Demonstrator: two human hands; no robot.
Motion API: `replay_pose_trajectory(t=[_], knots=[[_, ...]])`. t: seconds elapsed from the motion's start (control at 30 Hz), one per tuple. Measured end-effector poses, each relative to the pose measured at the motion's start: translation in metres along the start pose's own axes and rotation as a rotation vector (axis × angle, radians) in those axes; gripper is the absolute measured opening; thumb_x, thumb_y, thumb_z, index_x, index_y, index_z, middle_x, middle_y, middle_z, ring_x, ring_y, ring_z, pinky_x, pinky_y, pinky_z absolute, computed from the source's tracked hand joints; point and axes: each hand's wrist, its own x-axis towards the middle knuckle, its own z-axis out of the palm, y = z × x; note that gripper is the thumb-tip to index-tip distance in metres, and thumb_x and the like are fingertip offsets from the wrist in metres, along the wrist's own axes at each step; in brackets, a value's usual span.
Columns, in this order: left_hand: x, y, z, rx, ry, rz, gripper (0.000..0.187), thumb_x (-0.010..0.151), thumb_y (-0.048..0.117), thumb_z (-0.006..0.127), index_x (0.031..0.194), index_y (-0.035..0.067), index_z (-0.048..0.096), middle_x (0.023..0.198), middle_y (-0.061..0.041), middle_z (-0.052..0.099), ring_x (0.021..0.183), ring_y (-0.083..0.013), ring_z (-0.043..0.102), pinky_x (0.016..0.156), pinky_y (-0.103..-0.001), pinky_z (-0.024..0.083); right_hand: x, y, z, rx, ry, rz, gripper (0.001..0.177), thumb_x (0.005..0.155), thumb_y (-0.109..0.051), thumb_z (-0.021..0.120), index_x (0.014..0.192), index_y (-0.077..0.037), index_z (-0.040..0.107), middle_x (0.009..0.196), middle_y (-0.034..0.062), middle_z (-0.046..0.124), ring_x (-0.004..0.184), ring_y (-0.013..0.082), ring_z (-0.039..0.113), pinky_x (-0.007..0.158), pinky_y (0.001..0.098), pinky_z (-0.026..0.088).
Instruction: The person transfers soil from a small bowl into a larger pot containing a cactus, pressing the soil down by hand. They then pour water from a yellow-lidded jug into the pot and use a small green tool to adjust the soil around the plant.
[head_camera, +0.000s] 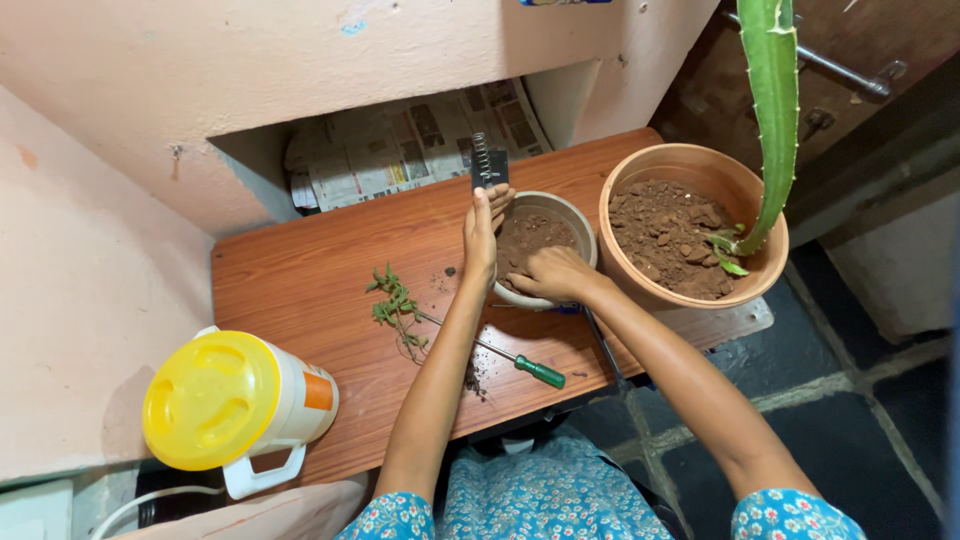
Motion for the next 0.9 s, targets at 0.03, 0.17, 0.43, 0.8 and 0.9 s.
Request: replay_pose_trajectory(t=[0.03, 0.17, 0.43, 0.8, 0.9], knots=[[0.001, -0.002, 0.0, -0.002, -0.001, 0.011, 0.071, 0.108, 0.056, 0.028, 0.131, -0.001, 0.063, 0.131, -0.018, 0.069, 0.128, -0.028, 0.063, 0.113, -0.042, 0.042, 0.002, 0.001, 0.002, -0.047, -0.026, 0.037, 0.066, 0.096, -0.054, 0.054, 0.069, 0.004, 0.072, 0.074, 0.0277, 0.069, 0.075, 0.0444, 0.07, 0.076, 0.0553, 0.055], [0.005, -0.012, -0.001, -0.051, 0.019, 0.034, 0.067, 0.11, 0.052, 0.031, 0.127, -0.005, 0.064, 0.127, -0.02, 0.07, 0.125, -0.0292, 0.065, 0.112, -0.041, 0.047, 0.021, 0.015, 0.02, 0.026, 0.052, 0.091, 0.065, 0.094, -0.053, 0.053, 0.07, 0.004, 0.073, 0.075, 0.0289, 0.07, 0.075, 0.0451, 0.071, 0.076, 0.0559, 0.056], [-0.009, -0.019, 0.008, -0.131, 0.083, -0.051, 0.058, 0.11, 0.045, 0.038, 0.122, -0.004, 0.066, 0.121, -0.017, 0.072, 0.118, -0.0265, 0.067, 0.109, -0.039, 0.048, 0.067, 0.064, 0.053, 1.513, 0.259, 0.284, 0.056, 0.114, -0.047, 0.045, 0.066, -0.019, 0.048, 0.056, -0.0059, 0.041, 0.045, 0.0094, 0.035, 0.04, 0.0254, 0.028], [-0.048, 0.04, 0.081, -0.445, 0.208, -0.007, 0.043, 0.113, 0.033, 0.045, 0.12, -0.002, 0.069, 0.093, -0.007, 0.066, 0.077, -0.0123, 0.058, 0.07, -0.024, 0.051, 0.036, -0.004, -0.034, 2.457, 0.346, -0.026, 0.046, 0.108, -0.032, 0.046, 0.064, -0.017, 0.041, 0.053, -0.0028, 0.038, 0.039, 0.0083, 0.033, 0.032, 0.0205, 0.023], [-0.051, 0.06, 0.122, -0.488, 0.152, 0.013, 0.041, 0.109, 0.031, 0.043, 0.119, 0.0, 0.068, 0.097, -0.005, 0.067, 0.082, -0.0108, 0.061, 0.073, -0.024, 0.052, 0.007, 0.003, -0.071, 2.356, 0.522, -0.055, 0.046, 0.108, -0.031, 0.048, 0.065, -0.016, 0.042, 0.053, -0.0021, 0.04, 0.04, 0.0087, 0.034, 0.033, 0.0217, 0.025]])
